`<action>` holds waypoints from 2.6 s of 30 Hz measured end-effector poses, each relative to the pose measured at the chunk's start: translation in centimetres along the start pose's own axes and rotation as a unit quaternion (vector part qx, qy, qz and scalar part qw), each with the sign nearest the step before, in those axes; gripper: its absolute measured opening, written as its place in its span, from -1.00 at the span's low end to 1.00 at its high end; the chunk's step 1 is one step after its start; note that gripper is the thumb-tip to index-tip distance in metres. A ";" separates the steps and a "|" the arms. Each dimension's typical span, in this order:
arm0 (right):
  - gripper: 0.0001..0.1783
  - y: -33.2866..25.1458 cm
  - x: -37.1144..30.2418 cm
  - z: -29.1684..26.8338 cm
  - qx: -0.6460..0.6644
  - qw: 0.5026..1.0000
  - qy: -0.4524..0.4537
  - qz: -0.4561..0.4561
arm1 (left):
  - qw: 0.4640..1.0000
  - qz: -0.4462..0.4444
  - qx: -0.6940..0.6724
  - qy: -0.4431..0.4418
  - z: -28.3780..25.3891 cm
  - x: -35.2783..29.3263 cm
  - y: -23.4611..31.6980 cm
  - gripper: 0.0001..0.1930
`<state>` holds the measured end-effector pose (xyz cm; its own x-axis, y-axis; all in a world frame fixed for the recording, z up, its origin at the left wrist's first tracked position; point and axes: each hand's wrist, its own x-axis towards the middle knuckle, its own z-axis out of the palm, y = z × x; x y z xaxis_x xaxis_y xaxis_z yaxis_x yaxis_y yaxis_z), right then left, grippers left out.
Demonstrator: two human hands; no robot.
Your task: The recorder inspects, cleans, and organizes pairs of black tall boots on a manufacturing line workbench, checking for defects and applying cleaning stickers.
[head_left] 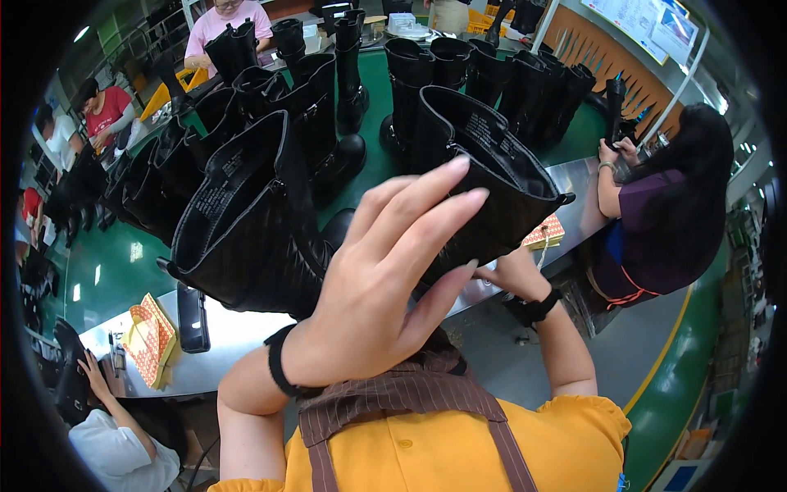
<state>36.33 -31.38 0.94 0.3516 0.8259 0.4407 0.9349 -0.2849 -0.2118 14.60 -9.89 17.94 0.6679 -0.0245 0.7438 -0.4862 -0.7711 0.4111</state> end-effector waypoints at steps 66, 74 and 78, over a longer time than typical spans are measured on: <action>-0.43 -13.2 0.7 6.1 0.839 0.513 0.029 0.176 | 0.709 -0.385 -0.552 0.209 2.7 -18.1 -6.1 -0.41; -0.49 -13.0 1.6 5.2 0.749 0.625 0.005 0.220 | 0.679 -0.435 -0.554 0.205 2.2 -18.9 -6.7 -0.49; -0.61 -13.9 2.7 4.8 0.525 0.838 0.052 0.136 | 0.775 -0.391 -0.445 0.220 3.0 -18.4 -6.9 -0.62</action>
<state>24.05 -22.91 0.90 0.5985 0.7377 0.3125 0.2791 0.1737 -0.9444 7.30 -6.05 -0.16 0.7929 0.5991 0.1114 -0.3561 0.3072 0.8825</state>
